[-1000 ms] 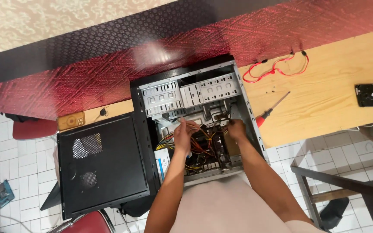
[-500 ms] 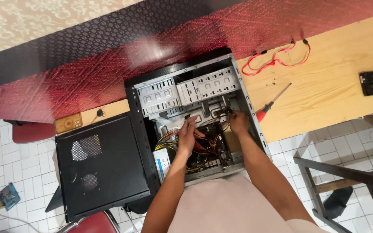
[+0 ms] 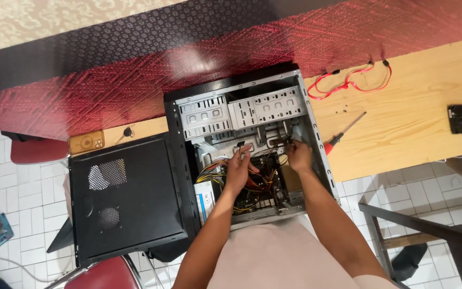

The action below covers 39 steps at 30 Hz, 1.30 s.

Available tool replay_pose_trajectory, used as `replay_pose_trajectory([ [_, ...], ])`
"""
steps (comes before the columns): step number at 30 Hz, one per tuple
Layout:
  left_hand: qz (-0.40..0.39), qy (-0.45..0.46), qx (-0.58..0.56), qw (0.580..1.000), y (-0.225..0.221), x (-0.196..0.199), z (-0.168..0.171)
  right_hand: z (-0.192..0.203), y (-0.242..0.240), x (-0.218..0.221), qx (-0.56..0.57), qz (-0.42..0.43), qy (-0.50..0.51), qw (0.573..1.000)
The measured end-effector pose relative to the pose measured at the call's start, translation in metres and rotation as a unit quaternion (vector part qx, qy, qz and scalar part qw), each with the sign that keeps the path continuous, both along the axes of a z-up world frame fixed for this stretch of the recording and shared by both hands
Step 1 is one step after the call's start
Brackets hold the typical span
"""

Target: Connecting power supply unit cables to the motherboard and internal components of a desktop computer.

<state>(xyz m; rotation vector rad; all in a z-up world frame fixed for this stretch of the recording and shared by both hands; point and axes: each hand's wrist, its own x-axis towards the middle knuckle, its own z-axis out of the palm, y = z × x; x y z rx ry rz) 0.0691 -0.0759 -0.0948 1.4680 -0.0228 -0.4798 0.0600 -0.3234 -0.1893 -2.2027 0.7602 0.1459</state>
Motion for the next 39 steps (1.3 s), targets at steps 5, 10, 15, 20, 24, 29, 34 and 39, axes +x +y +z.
replay_pose_trajectory([
  [5, -0.008, 0.003, -0.016, 1.000, 0.000, -0.003, 0.033, 0.008, 0.004, 0.005, -0.004, -0.001, 0.006, 1.000],
  [10, -0.017, 0.013, -0.022, 1.000, -0.001, -0.002, 0.001, -0.020, -0.007, 0.010, -0.037, 0.027, 0.039, 0.998],
  [15, -0.038, 0.010, -0.028, 0.999, 0.001, -0.004, 0.006, -0.011, -0.004, 0.008, -0.059, 0.055, 0.075, 0.994],
  [20, -0.062, 0.005, -0.033, 0.998, 0.005, -0.004, 0.006, 0.011, 0.010, 0.007, -0.057, 0.056, 0.088, 0.993],
  [24, -0.066, 0.007, -0.027, 0.997, 0.010, -0.004, 0.005, 0.038, 0.020, 0.008, -0.045, 0.048, 0.063, 0.996],
  [29, -0.074, 0.005, 0.001, 0.997, 0.007, -0.003, 0.014, 0.042, 0.015, 0.008, 0.003, 0.011, 0.029, 1.000],
  [34, -0.067, 0.014, 0.005, 0.998, 0.004, 0.002, 0.016, 0.035, 0.008, 0.007, 0.191, -0.121, -0.007, 0.974],
  [39, -0.067, 0.000, 0.018, 0.998, 0.004, 0.005, 0.010, 0.038, 0.009, 0.004, 0.193, -0.121, 0.027, 0.973],
])
